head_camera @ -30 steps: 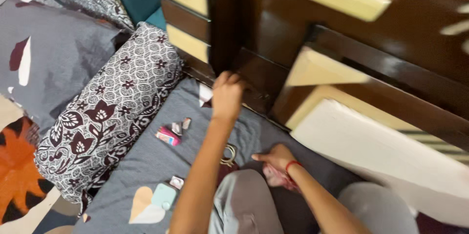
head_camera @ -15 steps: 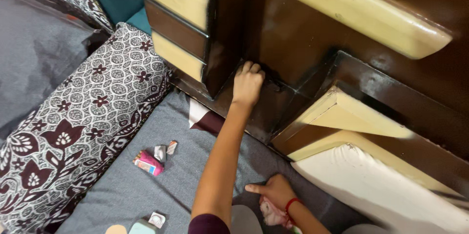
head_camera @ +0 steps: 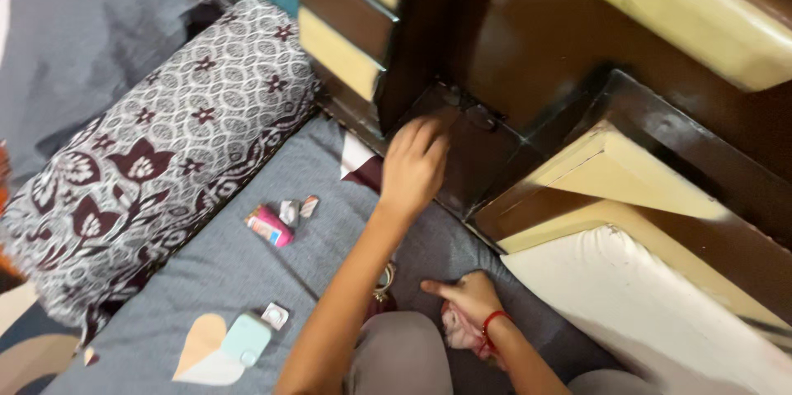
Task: The person wipes the sides and top of a dark wooden headboard and a wall with a pink cloth, then organizes personal items including bangles, a small box, and cosmetics on a bed.
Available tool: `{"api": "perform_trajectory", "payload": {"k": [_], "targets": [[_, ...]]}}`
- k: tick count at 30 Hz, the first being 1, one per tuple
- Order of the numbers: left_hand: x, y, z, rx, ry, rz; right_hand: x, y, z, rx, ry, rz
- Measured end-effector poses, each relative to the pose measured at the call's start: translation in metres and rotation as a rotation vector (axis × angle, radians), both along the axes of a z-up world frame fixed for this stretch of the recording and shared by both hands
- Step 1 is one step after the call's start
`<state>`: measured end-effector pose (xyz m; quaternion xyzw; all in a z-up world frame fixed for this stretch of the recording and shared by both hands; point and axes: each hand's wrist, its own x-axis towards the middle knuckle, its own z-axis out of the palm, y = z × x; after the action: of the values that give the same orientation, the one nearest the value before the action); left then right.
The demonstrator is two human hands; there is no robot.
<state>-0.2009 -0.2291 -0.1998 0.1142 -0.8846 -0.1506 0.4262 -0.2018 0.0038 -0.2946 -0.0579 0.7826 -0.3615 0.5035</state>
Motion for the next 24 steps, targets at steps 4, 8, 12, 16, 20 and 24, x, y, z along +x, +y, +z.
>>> {"api": "perform_trajectory", "payload": {"k": [4,8,12,16,20,24], "targets": [[0.131,0.003,0.013,0.137,-0.036,0.339,0.004,-0.002,0.01,0.02,0.053,-0.024],[0.215,-0.025,0.001,0.107,-0.187,0.825,0.006,0.001,0.01,0.015,-0.023,-0.036],[0.24,-0.053,-0.016,0.656,-0.253,0.756,0.007,0.003,-0.002,-0.044,0.051,-0.024],[0.235,-0.066,-0.037,1.149,-0.32,0.787,0.005,0.001,-0.003,-0.05,0.076,0.0],[0.241,-0.069,-0.057,1.077,0.006,0.566,0.003,0.003,0.0,-0.002,0.082,0.003],[0.229,-0.03,-0.022,0.936,0.219,0.422,0.005,0.001,0.008,-0.032,0.024,0.0]]}}
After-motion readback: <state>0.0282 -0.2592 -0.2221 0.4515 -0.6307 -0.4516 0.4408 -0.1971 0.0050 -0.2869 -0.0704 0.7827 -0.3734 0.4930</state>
